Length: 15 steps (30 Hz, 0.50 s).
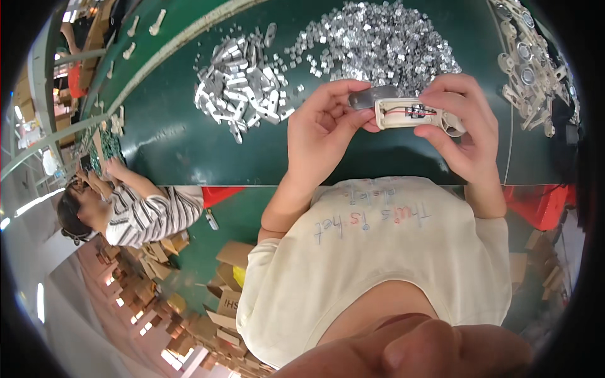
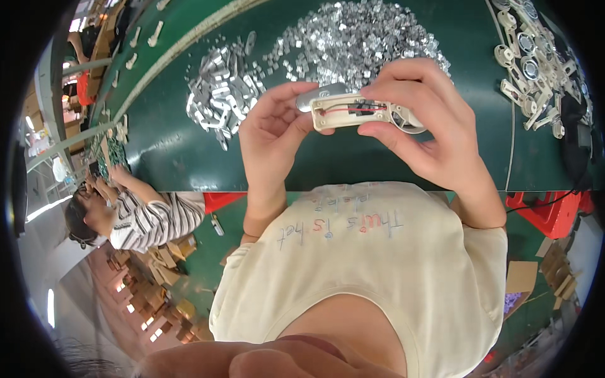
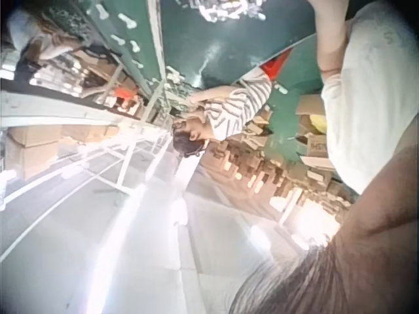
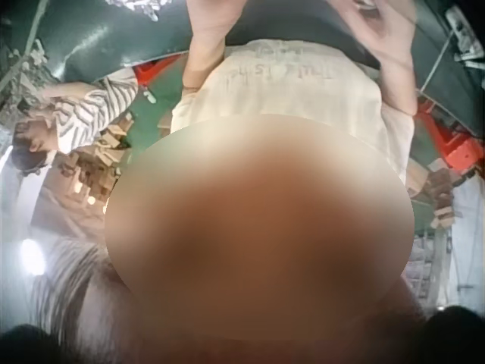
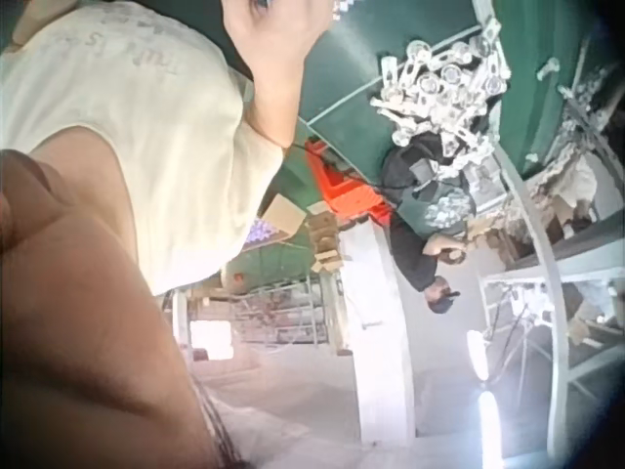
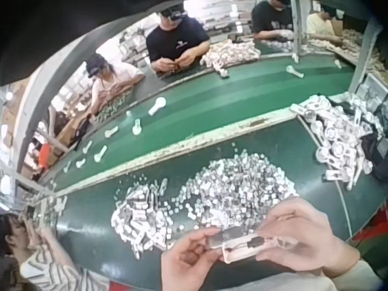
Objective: Assembling small metal parts into plastic housings on a factory production line.
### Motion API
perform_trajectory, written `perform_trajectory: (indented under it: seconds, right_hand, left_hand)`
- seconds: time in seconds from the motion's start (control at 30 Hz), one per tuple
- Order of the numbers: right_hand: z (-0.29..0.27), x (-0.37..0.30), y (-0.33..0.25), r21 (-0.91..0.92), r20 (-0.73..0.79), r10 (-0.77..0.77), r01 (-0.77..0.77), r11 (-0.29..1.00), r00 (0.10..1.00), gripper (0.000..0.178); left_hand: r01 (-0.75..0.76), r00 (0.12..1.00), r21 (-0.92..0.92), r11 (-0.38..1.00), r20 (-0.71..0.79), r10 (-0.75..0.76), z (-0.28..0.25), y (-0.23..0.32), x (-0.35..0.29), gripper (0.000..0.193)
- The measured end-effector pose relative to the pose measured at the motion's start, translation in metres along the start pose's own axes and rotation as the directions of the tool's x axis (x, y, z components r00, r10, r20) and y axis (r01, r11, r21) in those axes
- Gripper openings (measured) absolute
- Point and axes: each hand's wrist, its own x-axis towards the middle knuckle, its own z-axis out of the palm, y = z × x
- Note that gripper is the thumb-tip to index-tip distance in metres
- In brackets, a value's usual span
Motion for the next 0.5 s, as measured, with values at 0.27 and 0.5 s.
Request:
perform_trajectory:
  seconds: [0.27,0.5]
  right_hand:
    - [0.018,-0.006,-0.008,-0.185,0.018,-0.159,0.159,0.970,0.987,0.035]
    - [0.020,-0.005,-0.013,-0.178,0.059,-0.120,0.129,0.976,0.991,0.032]
  left_hand:
    - [0.003,1.000,0.009,1.000,0.030,-0.003,0.003,0.000,-0.023,0.030]
    - [0.024,1.000,0.030,0.999,0.014,-0.025,0.003,0.006,-0.031,0.030]
